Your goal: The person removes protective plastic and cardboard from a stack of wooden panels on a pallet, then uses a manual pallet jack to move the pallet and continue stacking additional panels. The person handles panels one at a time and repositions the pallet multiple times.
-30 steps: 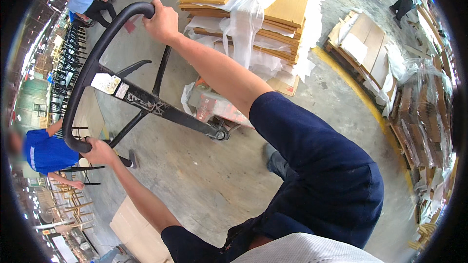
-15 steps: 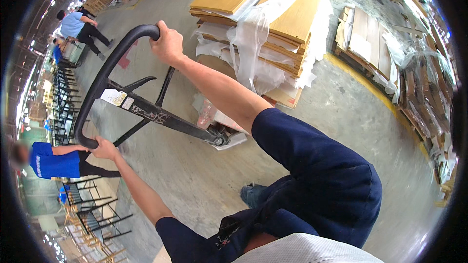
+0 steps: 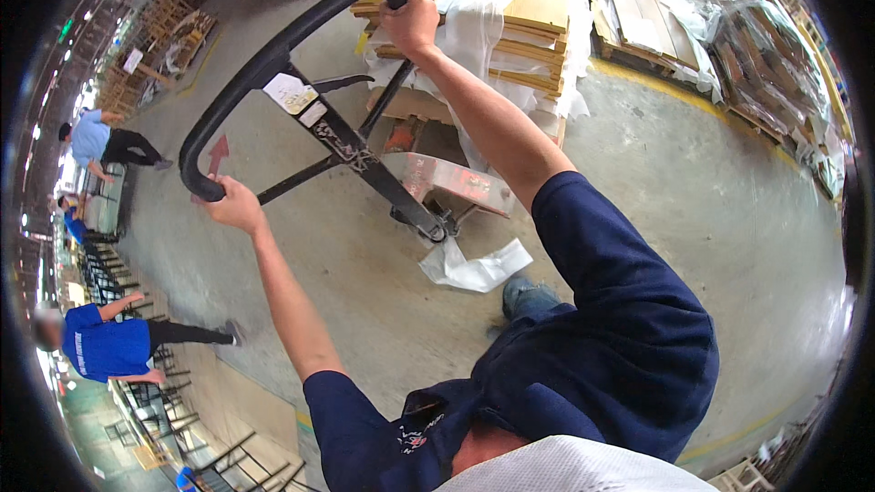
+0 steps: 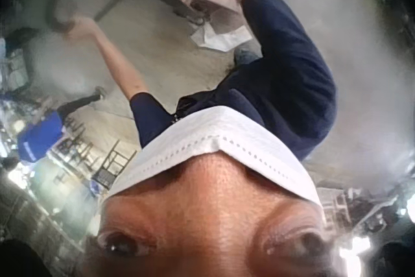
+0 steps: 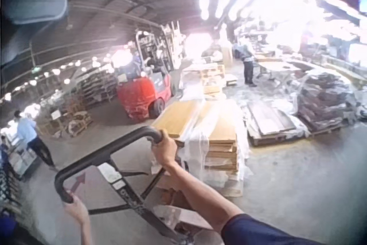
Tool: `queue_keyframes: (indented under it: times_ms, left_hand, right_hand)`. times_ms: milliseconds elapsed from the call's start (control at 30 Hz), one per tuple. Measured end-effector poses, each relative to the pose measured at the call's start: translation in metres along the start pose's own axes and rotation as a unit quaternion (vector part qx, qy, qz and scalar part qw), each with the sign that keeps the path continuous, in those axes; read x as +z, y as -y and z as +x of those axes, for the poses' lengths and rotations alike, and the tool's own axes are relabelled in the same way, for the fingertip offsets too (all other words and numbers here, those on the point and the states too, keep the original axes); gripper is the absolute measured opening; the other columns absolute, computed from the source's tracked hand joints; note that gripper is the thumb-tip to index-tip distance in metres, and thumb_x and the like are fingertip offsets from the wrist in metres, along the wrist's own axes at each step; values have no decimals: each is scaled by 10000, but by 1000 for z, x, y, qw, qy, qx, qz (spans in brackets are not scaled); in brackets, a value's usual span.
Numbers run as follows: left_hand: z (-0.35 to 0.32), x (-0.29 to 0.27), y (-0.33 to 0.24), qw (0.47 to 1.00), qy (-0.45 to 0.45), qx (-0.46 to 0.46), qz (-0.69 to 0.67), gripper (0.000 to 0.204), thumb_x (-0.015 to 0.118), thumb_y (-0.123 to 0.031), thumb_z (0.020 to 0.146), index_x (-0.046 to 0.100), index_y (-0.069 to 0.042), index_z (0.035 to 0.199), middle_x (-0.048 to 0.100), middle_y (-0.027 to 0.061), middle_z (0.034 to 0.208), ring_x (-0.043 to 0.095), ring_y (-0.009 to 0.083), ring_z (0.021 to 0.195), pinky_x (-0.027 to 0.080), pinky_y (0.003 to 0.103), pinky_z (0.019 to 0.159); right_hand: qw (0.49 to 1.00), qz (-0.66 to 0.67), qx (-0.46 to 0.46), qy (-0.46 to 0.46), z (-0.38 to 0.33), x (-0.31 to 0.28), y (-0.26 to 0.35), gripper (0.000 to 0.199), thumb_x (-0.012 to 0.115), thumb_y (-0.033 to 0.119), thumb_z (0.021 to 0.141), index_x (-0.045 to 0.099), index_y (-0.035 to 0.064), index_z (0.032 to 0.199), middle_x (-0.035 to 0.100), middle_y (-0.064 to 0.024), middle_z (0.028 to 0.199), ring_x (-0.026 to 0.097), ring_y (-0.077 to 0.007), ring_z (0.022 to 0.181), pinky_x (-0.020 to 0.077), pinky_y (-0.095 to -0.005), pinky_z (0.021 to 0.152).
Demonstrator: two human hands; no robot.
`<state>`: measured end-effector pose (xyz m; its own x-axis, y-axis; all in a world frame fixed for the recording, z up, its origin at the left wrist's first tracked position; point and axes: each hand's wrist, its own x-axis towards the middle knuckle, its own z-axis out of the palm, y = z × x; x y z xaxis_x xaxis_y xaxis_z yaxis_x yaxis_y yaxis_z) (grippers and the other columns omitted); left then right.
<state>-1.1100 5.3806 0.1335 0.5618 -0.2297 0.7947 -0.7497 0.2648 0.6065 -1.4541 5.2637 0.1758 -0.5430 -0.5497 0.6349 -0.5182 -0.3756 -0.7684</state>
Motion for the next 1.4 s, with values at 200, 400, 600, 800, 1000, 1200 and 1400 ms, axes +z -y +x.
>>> queue_keyframes:
  times_ms: [200, 400, 600, 800, 1000, 1200, 1400]
  left_hand:
    - [9, 49, 61, 997, 32, -40, -54, 234, 569, -113, 804, 596, 95, 908, 650, 206, 888, 651, 352, 814, 493, 427, 697]
    - [21, 145, 115, 986, 92, -18, -137, 215, 574, -91, 780, 597, 90, 894, 650, 187, 881, 641, 301, 746, 492, 388, 695]
    - [29, 193, 144, 973, 124, -4, -197, 190, 579, -81, 750, 642, 56, 865, 666, 144, 828, 634, 250, 721, 483, 362, 666]
    - [23, 261, 172, 950, 164, 2, -266, 186, 564, -65, 731, 634, 74, 833, 657, 148, 804, 634, 257, 720, 491, 375, 677]
    - [-4, 329, 182, 886, 140, 99, -431, 155, 602, -149, 752, 598, -8, 688, 604, 22, 680, 541, 131, 599, 443, 368, 561]
    - [-78, 356, 151, 882, 291, -13, -371, 229, 566, -149, 780, 595, -10, 960, 626, 245, 719, 633, 422, 721, 486, 482, 607]
    - [-146, 404, 142, 870, 229, 52, -434, 188, 561, -111, 778, 585, -2, 929, 621, 241, 712, 618, 439, 743, 493, 492, 626]
  right_hand:
    - [997, -34, -20, -63, -23, 23, -16, 271, 677, 217, 691, 602, 80, 912, 659, -176, 755, 642, -379, 757, 511, -444, 691]
    - [987, -81, -2, -138, -62, 21, -30, 269, 688, 223, 700, 614, 96, 924, 668, -157, 774, 647, -363, 761, 510, -447, 688]
    - [986, -87, 55, -130, -87, 18, -11, 268, 648, 226, 768, 570, 61, 964, 640, -211, 811, 616, -407, 790, 478, -479, 661]
    - [953, -160, 1, -256, -101, 46, -55, 126, 637, 176, 758, 588, 94, 840, 618, -195, 695, 616, -391, 679, 465, -495, 613]
    - [896, -316, -80, -302, -95, 45, -127, 207, 646, 175, 738, 631, 27, 882, 663, -163, 769, 641, -284, 681, 488, -402, 631]
    - [857, -322, -130, -381, -161, -1, -149, 168, 662, 83, 642, 664, 4, 791, 667, -77, 711, 614, -170, 608, 476, -325, 583]
    - [857, -284, -94, -420, -196, -10, -187, 145, 650, 62, 637, 644, -11, 762, 660, -70, 713, 597, -165, 602, 476, -324, 598]
